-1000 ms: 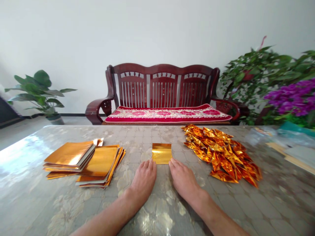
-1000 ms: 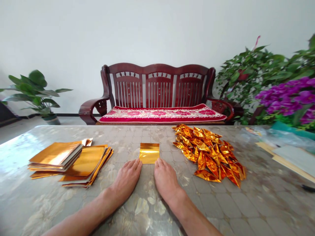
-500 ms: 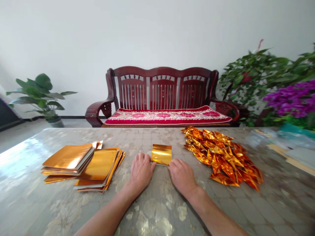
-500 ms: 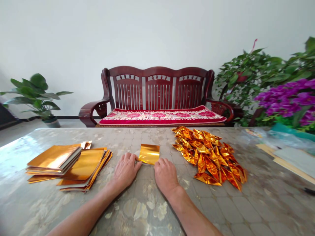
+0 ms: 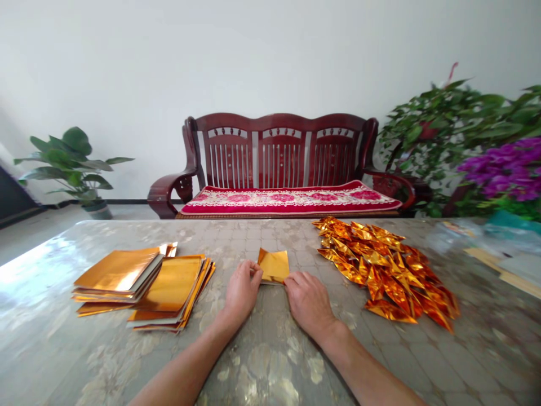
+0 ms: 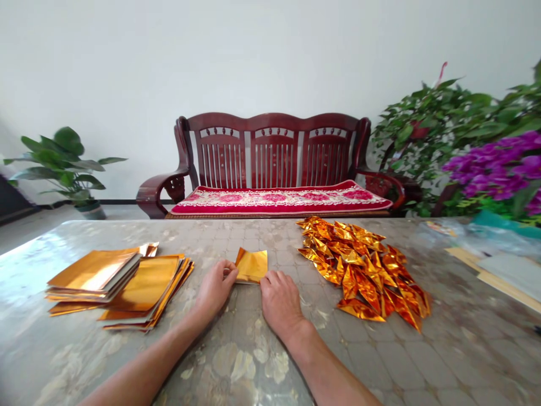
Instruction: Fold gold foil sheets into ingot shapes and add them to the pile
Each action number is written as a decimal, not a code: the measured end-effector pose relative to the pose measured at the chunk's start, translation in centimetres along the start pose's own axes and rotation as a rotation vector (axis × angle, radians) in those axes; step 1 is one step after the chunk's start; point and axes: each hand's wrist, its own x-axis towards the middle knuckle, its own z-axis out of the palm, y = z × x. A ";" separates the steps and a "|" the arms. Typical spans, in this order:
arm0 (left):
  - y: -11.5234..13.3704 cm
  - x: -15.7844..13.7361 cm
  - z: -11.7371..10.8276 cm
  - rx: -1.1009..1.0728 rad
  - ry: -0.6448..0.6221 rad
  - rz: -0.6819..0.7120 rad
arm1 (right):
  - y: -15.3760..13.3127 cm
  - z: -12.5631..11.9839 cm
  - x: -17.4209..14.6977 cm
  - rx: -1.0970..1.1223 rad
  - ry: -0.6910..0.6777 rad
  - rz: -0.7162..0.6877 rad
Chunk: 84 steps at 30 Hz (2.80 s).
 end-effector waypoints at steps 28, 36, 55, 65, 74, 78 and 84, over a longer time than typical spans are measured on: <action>0.7 -1.7 -1.0 0.330 0.062 0.753 | 0.6 0.3 1.2 1.494 0.030 0.638; -0.2 -0.7 -1.9 0.360 0.103 0.853 | 2.3 0.8 1.4 1.241 0.064 0.596; -0.3 -0.9 -1.1 0.428 -0.026 0.628 | 1.6 -0.7 -0.2 0.123 0.146 -0.060; -0.6 -0.2 -1.2 0.399 -0.123 0.553 | 2.7 -0.5 -0.2 0.217 0.061 0.012; -0.3 -0.1 -1.2 0.343 -0.135 0.454 | 2.9 -0.8 -0.1 0.203 0.042 0.046; -0.2 0.0 -1.2 0.324 -0.129 0.373 | 3.2 -0.6 0.1 0.222 0.009 0.046; 0.1 -0.1 -1.2 0.317 -0.108 0.304 | 3.2 -0.5 0.2 0.209 0.010 0.041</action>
